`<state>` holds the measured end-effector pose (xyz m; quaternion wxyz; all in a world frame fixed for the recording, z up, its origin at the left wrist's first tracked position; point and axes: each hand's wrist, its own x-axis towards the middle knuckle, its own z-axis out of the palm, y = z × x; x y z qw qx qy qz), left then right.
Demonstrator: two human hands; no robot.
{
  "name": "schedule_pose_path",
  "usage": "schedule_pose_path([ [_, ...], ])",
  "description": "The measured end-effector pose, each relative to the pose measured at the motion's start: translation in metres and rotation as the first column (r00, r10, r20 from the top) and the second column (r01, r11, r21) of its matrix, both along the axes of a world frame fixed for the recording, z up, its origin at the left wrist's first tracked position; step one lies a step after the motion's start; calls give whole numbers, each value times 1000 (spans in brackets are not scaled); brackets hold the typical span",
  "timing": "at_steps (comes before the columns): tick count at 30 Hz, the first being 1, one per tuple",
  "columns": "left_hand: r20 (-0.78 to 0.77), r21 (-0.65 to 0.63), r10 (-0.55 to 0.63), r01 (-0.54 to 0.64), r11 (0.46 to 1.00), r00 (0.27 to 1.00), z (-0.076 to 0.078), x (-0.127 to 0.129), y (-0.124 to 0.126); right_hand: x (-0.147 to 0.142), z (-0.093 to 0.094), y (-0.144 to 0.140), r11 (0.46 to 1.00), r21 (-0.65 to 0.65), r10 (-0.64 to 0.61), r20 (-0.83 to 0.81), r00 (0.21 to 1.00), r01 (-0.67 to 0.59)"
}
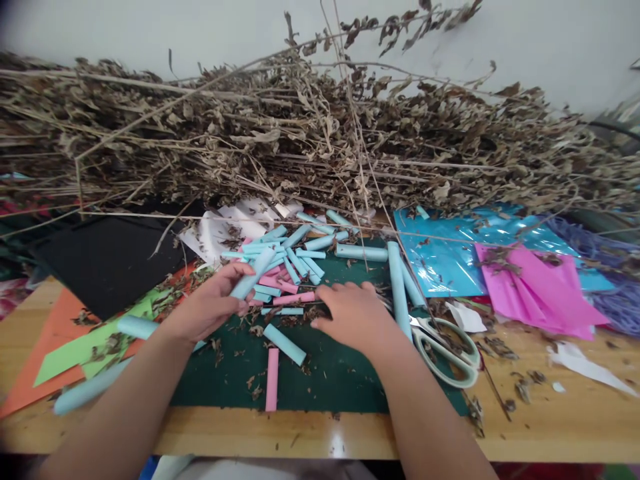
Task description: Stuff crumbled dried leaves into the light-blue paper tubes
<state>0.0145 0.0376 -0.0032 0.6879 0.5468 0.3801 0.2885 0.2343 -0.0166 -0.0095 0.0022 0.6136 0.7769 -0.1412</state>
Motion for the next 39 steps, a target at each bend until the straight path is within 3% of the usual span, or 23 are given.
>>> schedule_pose_path([
  [3,-73,46,-89,92,995,993,0,2,-3,-13,-2,-2,999,32,40,75,996,-42],
  [6,-124,112,-108,123,986,986,1,6,-6,-13,0,-3,999,12,44,33,999,-44],
  [9,-257,265,-7,78,961,966,1,6,-11,2,8,-9,998,-60,-21,-182,983,10],
  [11,-305,349,46,66,935,951,1,6,-14,14,11,-16,994,-78,-96,-391,915,71],
  [14,-204,353,11,64,933,979,3,8,-21,25,8,-29,979,1,-135,-742,657,202],
  [16,-67,299,-48,66,952,997,4,12,-24,25,2,-37,954,42,-80,-919,387,297],
  [18,64,267,-65,46,962,996,5,17,-25,20,-4,-42,928,31,-22,-990,136,372],
  [20,103,270,-54,25,963,993,5,25,-26,13,-8,-43,906,0,7,-1000,-14,423],
  [22,14,352,-75,65,934,997,1,37,-29,6,-11,-41,890,-35,6,-996,-89,454],
  [23,-63,413,-98,115,903,993,-2,43,-32,2,-13,-40,887,-61,-8,-993,-117,458],
  [26,-218,636,-156,261,726,963,-15,61,-41,-14,-18,-34,871,-166,-61,-971,-233,462],
  [28,-274,722,-175,323,612,946,-23,66,-45,-29,-21,-30,826,-247,-75,-939,-335,507],
  [30,-287,763,-186,341,549,940,-28,64,-46,-43,-22,-26,753,-316,-57,-906,-420,577],
  [32,-278,798,-199,341,497,940,-29,57,-43,-52,-23,-21,702,-343,-30,-890,-455,625],
  [33,-288,825,-218,357,437,932,-28,53,-40,-54,-23,-19,686,-341,-14,-889,-457,642],
  [35,-392,844,-300,470,259,870,-24,47,-36,-53,-24,-16,663,-335,5,-893,-451,670],
  [37,-570,774,-321,625,99,756,-22,46,-34,-47,-25,-15,650,-350,-9,-891,-454,674],
  [39,-700,681,-264,731,30,663,-22,50,-37,-40,-27,-16,645,-362,-12,-885,-465,673],
])
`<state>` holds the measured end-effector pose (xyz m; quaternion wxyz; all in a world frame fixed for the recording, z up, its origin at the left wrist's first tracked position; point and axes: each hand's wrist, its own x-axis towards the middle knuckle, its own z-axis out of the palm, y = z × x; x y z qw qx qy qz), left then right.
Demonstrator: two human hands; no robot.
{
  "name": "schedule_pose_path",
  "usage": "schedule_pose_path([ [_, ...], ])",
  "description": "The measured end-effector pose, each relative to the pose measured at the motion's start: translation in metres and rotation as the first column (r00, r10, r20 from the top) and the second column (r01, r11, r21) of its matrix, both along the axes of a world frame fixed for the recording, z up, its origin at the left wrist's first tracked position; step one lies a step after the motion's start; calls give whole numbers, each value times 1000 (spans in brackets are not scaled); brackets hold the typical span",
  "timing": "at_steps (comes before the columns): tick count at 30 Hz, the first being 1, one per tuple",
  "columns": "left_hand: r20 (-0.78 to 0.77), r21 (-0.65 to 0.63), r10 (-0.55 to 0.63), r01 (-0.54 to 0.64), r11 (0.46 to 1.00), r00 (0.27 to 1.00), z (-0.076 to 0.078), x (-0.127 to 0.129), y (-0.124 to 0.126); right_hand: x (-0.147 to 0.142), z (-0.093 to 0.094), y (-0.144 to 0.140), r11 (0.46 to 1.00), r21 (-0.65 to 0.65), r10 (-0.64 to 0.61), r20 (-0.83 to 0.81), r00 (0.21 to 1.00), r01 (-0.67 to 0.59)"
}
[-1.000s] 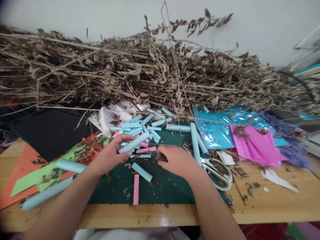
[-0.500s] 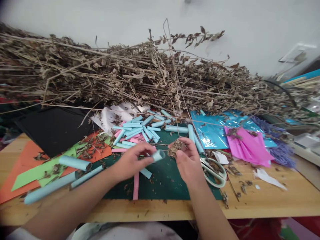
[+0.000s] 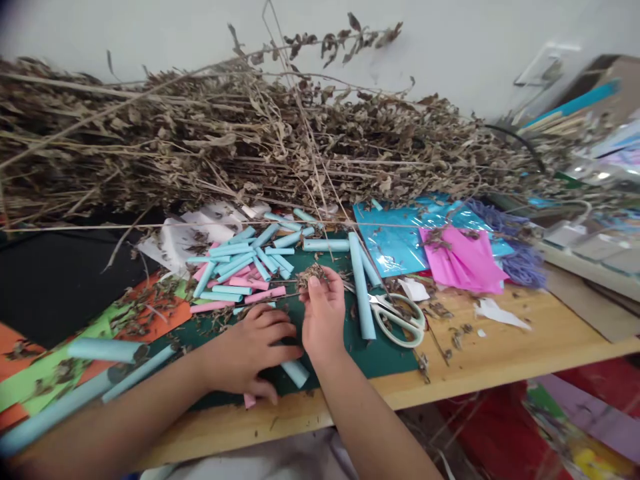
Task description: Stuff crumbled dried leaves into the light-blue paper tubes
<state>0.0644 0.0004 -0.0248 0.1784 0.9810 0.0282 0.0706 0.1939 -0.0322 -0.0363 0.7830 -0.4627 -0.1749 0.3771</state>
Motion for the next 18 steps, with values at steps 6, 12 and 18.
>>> schedule_pose_path([
  [6,-1,-48,168,-168,985,986,-1,8,-3,12,3,-15,980,163,-124,78,989,110],
  [12,144,-518,309,-194,833,940,8,-3,0,17,11,-42,968,238,17,279,960,-86],
  [18,81,-697,374,-215,684,924,1,-1,-12,18,15,-55,922,187,210,495,843,-340],
])
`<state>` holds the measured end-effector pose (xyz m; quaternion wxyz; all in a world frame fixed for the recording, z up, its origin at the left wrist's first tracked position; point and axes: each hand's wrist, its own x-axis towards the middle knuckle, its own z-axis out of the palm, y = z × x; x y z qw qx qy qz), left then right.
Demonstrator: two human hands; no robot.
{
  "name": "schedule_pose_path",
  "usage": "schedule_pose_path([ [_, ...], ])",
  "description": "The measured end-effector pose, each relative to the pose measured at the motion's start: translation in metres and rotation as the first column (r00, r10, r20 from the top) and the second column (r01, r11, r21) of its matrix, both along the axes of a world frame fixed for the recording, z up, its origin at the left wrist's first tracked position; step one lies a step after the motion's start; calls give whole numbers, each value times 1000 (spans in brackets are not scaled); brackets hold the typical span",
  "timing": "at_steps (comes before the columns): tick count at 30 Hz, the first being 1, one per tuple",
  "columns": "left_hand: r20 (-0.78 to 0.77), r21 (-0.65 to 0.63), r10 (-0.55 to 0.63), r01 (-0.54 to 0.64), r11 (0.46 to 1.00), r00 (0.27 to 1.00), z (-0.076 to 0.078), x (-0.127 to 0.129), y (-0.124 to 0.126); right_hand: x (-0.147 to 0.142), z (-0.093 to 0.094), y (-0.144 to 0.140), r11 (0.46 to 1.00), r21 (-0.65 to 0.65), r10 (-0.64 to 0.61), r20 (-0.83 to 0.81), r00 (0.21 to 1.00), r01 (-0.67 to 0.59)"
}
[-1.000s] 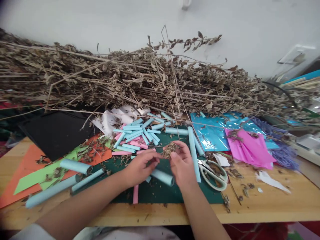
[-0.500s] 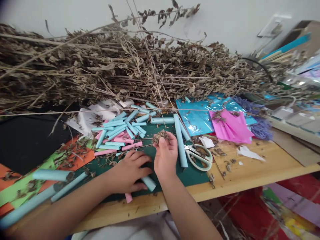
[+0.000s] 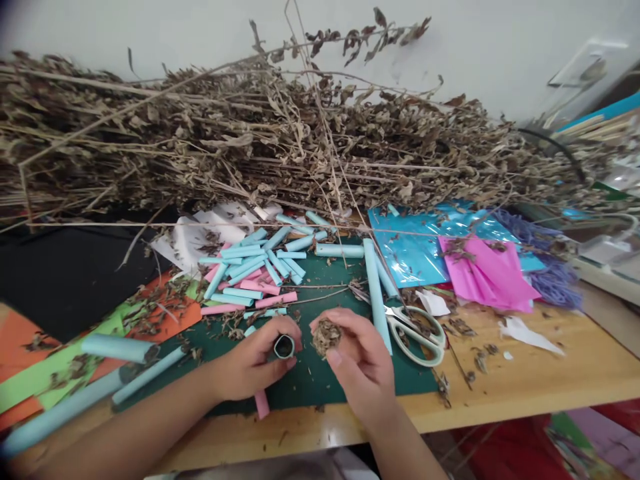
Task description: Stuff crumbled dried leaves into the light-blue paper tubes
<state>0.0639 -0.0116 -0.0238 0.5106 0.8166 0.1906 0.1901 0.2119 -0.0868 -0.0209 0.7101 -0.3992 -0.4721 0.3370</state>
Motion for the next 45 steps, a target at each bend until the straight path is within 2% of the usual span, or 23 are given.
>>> schedule_pose_path([
  [2,-61,-135,-16,8,991,998,-2,1,-3,-2,2,1,999,-2,53,-6,999,-53],
  [4,-139,-304,-67,22,952,988,-3,2,-5,-4,4,4,995,10,99,-10,995,-99],
  [6,-133,-393,-117,56,918,984,-2,3,-7,-6,4,6,990,15,138,28,990,-138],
  [10,7,-341,-103,99,935,995,0,4,-5,-6,2,8,984,-14,177,159,971,-177],
  [15,20,-265,-124,125,956,992,-1,3,-1,-5,-2,11,975,-7,217,217,952,-220],
  [26,117,-194,-207,227,954,971,3,4,2,0,-2,18,955,77,236,392,889,-287],
  [29,128,-155,-224,242,958,966,1,4,4,1,-3,19,955,115,205,418,885,-275],
  [31,100,-190,-226,241,952,969,0,4,3,1,-3,20,956,131,180,443,878,-262],
  [34,72,-329,-183,197,924,980,1,1,0,1,-3,20,960,115,175,465,868,-256],
  [38,46,-513,-75,88,854,996,3,-2,-5,-2,-6,18,972,90,165,396,903,-217],
  [41,39,-535,-25,42,844,999,3,0,-7,-5,-10,15,980,76,151,322,935,-184],
  [45,87,-516,-21,63,855,996,3,4,-7,-7,-12,14,984,68,140,285,948,-165],
])
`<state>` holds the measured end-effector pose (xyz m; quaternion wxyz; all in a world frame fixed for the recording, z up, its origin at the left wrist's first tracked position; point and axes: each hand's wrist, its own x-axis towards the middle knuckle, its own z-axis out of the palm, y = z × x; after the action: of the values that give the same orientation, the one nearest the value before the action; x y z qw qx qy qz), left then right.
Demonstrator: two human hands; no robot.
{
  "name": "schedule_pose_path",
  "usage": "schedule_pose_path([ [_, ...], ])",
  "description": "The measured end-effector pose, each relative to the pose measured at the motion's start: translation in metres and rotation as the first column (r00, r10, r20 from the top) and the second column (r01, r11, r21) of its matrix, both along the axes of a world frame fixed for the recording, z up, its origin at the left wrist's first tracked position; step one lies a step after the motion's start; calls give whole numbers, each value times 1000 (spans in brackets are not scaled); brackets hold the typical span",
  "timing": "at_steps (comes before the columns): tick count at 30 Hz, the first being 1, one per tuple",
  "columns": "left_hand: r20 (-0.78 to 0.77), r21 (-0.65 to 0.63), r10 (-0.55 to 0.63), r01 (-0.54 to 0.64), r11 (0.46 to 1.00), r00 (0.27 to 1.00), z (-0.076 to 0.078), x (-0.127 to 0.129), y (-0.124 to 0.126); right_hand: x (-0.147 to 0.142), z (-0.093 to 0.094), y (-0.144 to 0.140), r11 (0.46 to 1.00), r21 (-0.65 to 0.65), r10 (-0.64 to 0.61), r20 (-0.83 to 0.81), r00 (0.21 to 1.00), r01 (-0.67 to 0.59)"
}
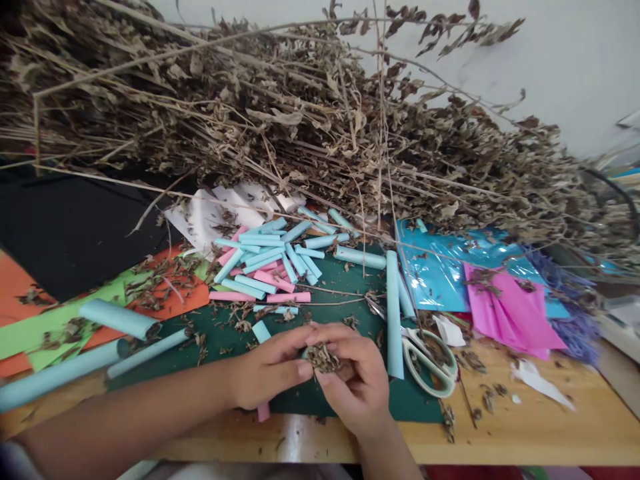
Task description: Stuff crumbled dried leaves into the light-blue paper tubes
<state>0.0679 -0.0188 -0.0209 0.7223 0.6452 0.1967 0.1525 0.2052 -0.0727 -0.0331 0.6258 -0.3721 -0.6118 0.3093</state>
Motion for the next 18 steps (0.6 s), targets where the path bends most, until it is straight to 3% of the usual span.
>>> schedule_pose_path([
  [3,-2,40,7,-7,999,1000,4,2,0,1,1,-1,1000,20,-4,34,999,3],
  [7,89,119,94,-104,987,992,13,6,-2,3,1,-4,1000,7,0,63,998,-1],
  [11,32,9,130,-130,991,991,24,11,-5,5,4,-5,999,-21,-32,96,995,34],
  [14,31,-85,198,-195,977,980,28,13,-8,6,8,-1,999,25,21,170,985,-26],
  [18,11,-141,171,-167,976,985,18,6,-10,7,13,5,992,99,52,275,960,-82],
])
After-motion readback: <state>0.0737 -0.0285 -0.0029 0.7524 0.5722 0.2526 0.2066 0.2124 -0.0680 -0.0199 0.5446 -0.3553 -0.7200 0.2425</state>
